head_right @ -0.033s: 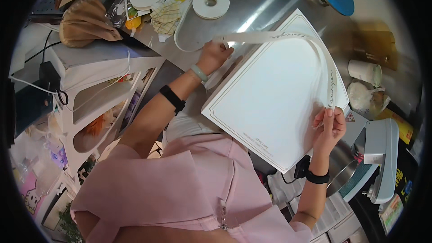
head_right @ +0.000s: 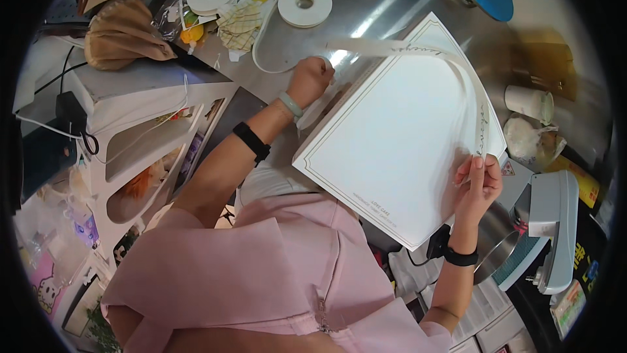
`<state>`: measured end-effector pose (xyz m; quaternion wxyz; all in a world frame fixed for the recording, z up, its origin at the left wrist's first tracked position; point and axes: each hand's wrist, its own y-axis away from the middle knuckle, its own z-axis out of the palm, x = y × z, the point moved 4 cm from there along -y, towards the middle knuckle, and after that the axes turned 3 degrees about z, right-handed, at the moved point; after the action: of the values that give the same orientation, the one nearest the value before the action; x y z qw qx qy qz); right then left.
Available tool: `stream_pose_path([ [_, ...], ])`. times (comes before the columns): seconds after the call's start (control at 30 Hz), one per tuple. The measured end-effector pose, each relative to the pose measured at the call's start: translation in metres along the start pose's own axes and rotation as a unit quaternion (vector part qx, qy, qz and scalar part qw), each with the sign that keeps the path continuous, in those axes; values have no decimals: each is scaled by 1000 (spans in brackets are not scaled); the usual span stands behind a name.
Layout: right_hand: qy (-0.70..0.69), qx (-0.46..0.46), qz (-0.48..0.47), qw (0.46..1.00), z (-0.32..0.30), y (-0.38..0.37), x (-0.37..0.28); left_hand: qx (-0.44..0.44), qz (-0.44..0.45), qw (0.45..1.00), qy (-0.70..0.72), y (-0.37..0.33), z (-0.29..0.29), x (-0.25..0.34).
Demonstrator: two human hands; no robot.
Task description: Packing a cake into a white box and tying it with a decorative ribbon.
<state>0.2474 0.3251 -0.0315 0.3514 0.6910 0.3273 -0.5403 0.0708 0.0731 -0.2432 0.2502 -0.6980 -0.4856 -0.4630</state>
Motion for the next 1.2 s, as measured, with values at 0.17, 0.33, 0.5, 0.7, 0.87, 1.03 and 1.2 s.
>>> stream_pose_path([
  [0.17, -3, 24, 9, 1000, 6, 1, -1, 32, 118, 987, -105, -5, 8, -2],
  [0.33, 13, 1, 7, 1000, 5, 2, 1, -44, 151, 973, -167, -12, 8, -1],
  [0.5, -17, -4, 13, 1000, 5, 4, 4, -6, -152, 936, 318, -31, -17, 5],
  [0.7, 3, -23, 17, 1000, 5, 3, 2, 9, -132, 778, 614, -98, -79, 56],
  [0.87, -13, -33, 10, 999, 11, 2, 0, -68, -88, 825, 554, -179, -107, 96],
  [1.03, -14, -34, 12, 999, 10, 2, 3, -196, -20, 844, 498, -178, -93, 167],
  [1.2, -13, -48, 7, 999, 10, 2, 1, -211, 61, 839, 498, -132, -118, 226],
])
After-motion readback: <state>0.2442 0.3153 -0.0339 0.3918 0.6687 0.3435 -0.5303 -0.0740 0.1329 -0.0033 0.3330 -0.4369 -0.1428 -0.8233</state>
